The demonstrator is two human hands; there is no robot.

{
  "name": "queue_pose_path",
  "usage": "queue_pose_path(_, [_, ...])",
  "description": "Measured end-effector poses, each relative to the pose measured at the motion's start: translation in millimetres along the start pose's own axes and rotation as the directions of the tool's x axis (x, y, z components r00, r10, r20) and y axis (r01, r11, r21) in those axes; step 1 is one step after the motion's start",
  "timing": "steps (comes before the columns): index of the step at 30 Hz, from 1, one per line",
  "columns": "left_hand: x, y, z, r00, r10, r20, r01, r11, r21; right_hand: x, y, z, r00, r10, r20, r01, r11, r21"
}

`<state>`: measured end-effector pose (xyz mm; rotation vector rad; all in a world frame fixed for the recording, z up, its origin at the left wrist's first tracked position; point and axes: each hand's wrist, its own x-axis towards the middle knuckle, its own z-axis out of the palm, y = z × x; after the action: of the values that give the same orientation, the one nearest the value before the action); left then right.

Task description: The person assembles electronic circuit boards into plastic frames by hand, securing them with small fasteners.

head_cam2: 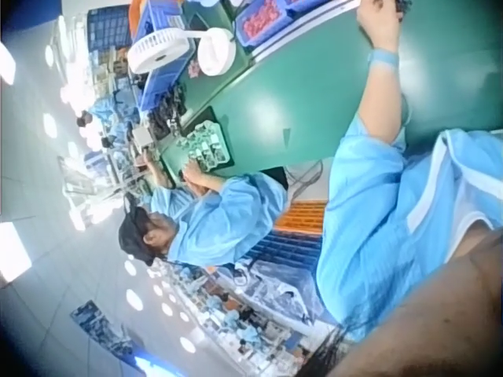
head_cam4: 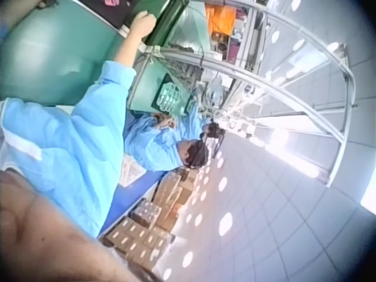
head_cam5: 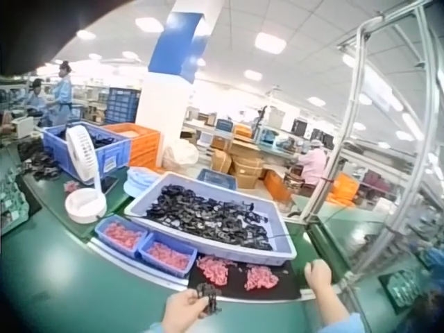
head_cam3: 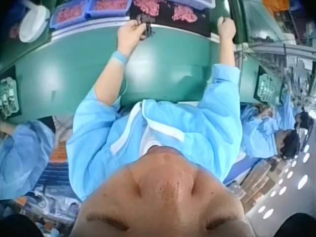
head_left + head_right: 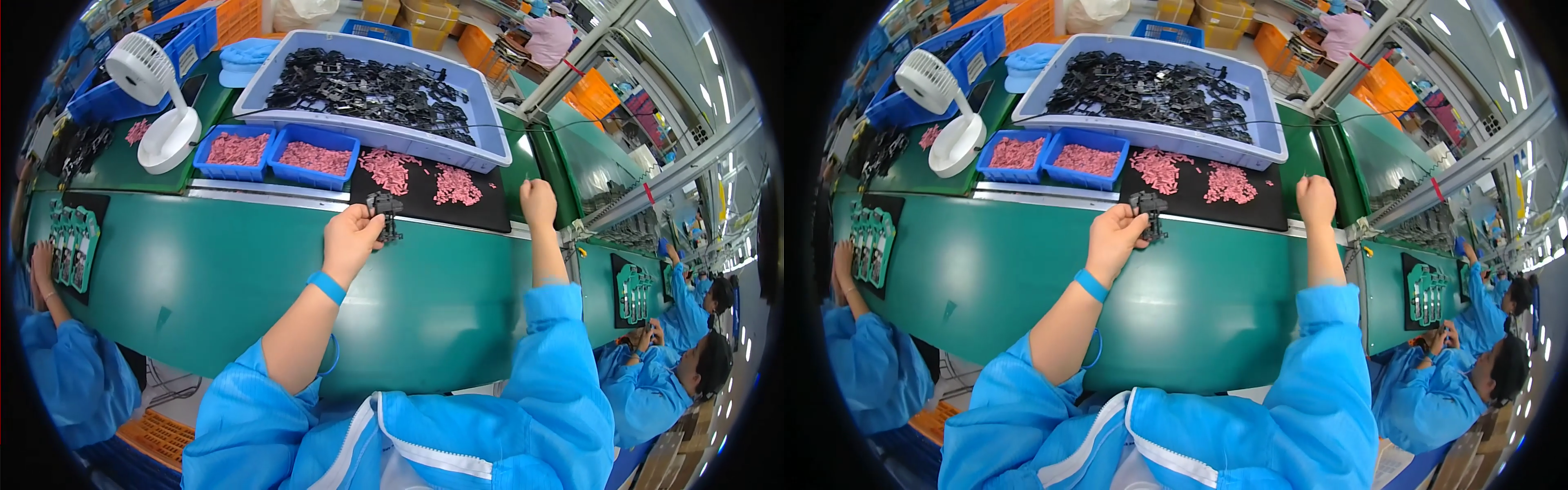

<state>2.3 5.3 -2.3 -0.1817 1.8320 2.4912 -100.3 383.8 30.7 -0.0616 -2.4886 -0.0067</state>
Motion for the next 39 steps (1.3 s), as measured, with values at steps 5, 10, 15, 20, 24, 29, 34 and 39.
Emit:
queue_pose_path(5, [-8, -4, -1, 0.950, 0.310, -0.036, -0.286, 0.912, 0.294, -34, -76, -70, 0.860, 0.084, 0.504, -0.510, 0.185, 0.840])
queue_pose_path(10, [-29, 15, 12, 0.828, 0.560, 0.010, -0.504, 0.738, 0.448, -95, -173, -96, 0.647, -0.299, 0.701, -0.754, -0.386, 0.532])
queue_pose_path(15, [-33, 18, 19, 0.674, 0.701, 0.233, -0.701, 0.510, 0.498, -106, -214, -94, 0.571, -0.305, 0.762, -0.740, -0.594, 0.316])
queue_pose_path(20, [-24, 21, 4, 0.671, 0.712, 0.207, -0.673, 0.468, 0.572, -97, -224, -84, 0.568, -0.331, 0.753, -0.752, -0.579, 0.313])
queue_pose_path(24, [-6, 8, -10, 0.861, 0.490, -0.134, -0.447, 0.856, 0.259, -63, -219, -75, 0.487, -0.412, 0.770, -0.837, 0.030, 0.546])
queue_pose_path(29, [8, -1, -12, 0.964, 0.219, -0.154, -0.234, 0.968, -0.089, -9, -180, 0, 0.952, -0.079, 0.296, -0.090, 0.852, 0.516])
queue_pose_path(34, [6, -5, -12, 0.992, 0.070, -0.109, -0.087, 0.983, -0.163, 7, -184, 22, 0.910, -0.128, 0.394, -0.005, 0.948, 0.319])
queue_pose_path(39, [6, -9, -10, 0.995, 0.050, -0.089, -0.062, 0.988, -0.141, 7, -188, 29, 0.884, -0.234, 0.404, 0.151, 0.962, 0.227])
